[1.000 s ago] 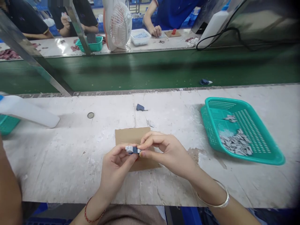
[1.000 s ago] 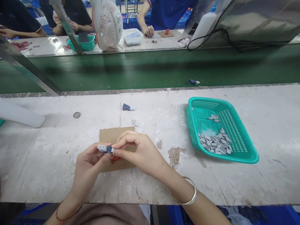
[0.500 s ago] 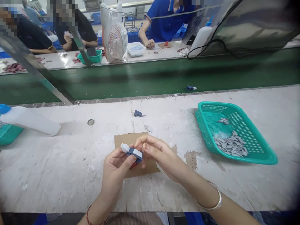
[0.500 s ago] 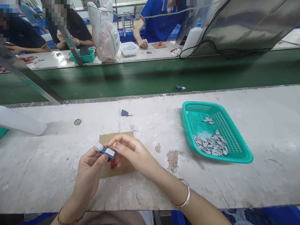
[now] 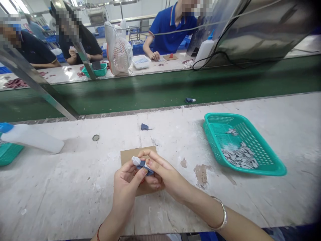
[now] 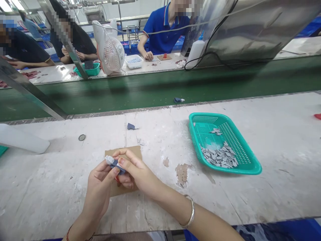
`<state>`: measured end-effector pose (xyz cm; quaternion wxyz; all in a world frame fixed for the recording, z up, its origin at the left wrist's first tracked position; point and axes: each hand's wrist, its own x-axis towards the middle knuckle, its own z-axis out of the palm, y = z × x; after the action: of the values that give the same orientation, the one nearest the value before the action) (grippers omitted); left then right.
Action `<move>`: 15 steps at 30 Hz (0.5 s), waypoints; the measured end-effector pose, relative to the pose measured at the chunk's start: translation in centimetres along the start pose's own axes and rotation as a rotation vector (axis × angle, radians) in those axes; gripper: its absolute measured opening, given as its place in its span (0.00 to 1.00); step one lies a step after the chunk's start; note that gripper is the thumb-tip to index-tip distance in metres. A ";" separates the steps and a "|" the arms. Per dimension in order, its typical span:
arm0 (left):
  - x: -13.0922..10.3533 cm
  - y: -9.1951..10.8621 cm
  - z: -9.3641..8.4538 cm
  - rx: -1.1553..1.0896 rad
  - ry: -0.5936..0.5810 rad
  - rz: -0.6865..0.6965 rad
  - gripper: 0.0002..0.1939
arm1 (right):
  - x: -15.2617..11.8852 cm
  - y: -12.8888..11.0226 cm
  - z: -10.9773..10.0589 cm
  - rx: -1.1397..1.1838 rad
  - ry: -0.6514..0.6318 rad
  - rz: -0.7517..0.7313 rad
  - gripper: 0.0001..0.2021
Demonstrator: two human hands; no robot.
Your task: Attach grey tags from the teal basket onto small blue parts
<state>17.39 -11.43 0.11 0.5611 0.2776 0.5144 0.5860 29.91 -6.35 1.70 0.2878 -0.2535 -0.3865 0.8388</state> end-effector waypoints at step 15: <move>0.3 0.9 0.9 -0.045 -0.028 -0.056 0.18 | -0.5 -1.4 -0.1 -0.350 0.106 -0.177 0.18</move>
<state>17.75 -10.71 1.12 0.5905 0.2585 0.5007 0.5778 30.70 -5.88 2.89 0.3321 -0.3085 -0.5314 0.7157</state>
